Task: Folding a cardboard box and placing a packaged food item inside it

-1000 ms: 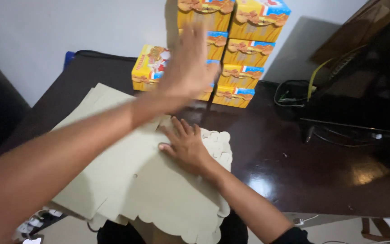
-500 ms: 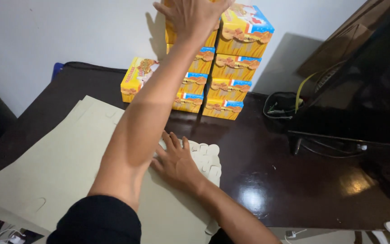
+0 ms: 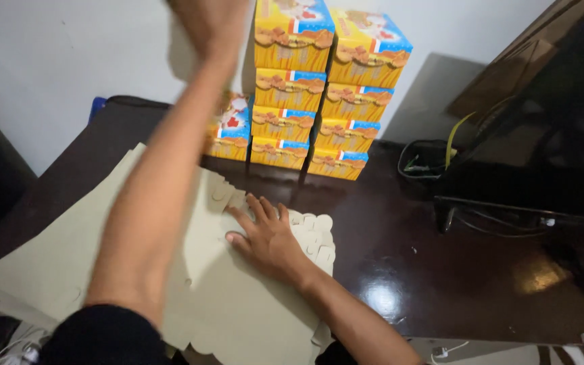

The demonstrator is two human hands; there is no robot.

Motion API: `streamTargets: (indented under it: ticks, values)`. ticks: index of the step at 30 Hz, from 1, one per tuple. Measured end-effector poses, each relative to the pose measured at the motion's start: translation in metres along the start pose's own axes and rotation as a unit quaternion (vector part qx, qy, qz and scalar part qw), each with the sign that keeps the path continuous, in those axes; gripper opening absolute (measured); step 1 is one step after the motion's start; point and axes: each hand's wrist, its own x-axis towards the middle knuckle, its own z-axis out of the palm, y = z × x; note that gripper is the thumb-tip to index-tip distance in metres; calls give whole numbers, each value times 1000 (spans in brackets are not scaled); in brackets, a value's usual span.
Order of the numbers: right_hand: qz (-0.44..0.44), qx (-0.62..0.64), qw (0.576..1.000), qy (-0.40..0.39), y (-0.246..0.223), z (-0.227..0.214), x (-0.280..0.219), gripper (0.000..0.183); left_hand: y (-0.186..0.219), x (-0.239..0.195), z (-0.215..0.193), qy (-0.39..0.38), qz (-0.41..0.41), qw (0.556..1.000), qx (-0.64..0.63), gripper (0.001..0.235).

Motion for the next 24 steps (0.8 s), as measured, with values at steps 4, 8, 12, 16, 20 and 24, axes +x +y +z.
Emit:
streamTargets:
  ticks: [4,8,12,16,20,24]
  values:
    - [-31,-24,997,61,5,8,-2,49,-45,-7,-88,-13,117,988,99,94]
    - [6,-17,1000,-5,6,11,4,57,-94,-53,-119,-125,45,977,165,111]
    - [3,-33,999,1,6,10,3,55,-76,-88,-131,-244,31,953,179,103]
    - [-4,-20,1000,4,0,1,3,52,-87,-109,-113,-261,53,943,201,108]
    - [2,-49,999,-18,0,0,5,58,-99,-129,-99,-250,78,956,133,109]
    - [1,-47,999,2,3,4,3,57,-60,-130,-114,-295,42,938,180,111]
